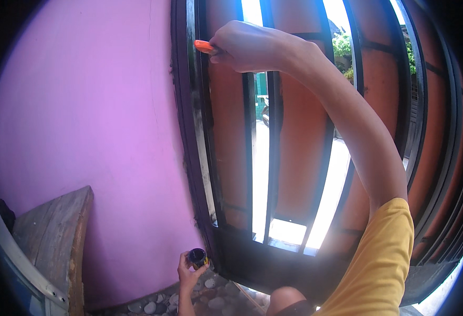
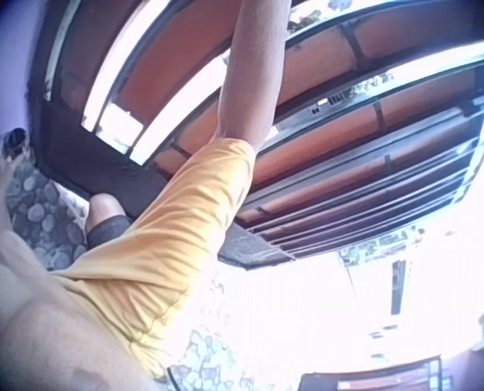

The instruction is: The person paints a metal gate using a brush. They dip the brush into a small container of black paint and apply it to the vertical bars and frame of the gate.

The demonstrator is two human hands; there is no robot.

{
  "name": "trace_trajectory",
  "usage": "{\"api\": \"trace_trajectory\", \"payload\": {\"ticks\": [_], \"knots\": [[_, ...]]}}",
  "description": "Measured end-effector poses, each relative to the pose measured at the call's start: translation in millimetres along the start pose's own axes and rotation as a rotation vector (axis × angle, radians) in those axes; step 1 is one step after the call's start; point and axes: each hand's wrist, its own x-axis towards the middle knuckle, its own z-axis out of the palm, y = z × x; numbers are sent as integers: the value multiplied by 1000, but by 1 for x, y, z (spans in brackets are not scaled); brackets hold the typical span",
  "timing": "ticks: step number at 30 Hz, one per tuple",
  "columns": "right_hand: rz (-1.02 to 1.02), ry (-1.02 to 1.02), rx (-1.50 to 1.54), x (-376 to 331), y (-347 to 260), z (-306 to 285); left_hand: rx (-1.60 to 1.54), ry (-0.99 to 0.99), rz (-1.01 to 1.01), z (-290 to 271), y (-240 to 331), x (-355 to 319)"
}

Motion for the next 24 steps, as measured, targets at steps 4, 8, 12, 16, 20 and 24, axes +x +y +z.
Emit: {"api": "trace_trajectory", "payload": {"ticks": [4,8,12,16,20,24], "knots": [[-53,100,278,4,24,5,20,-56,-46,0,9,-2],[-1,296,264,17,61,-13,27,-70,-24,5,1,-1],[-159,646,26,34,69,-15,12,-43,21,3,-5,-1],[-227,662,-89,17,63,13,-18,-36,39,7,0,2],[-209,628,-62,-25,42,42,3,-13,29,2,3,0],[43,371,452,-74,37,48,-7,-15,2,0,8,-3]]}}
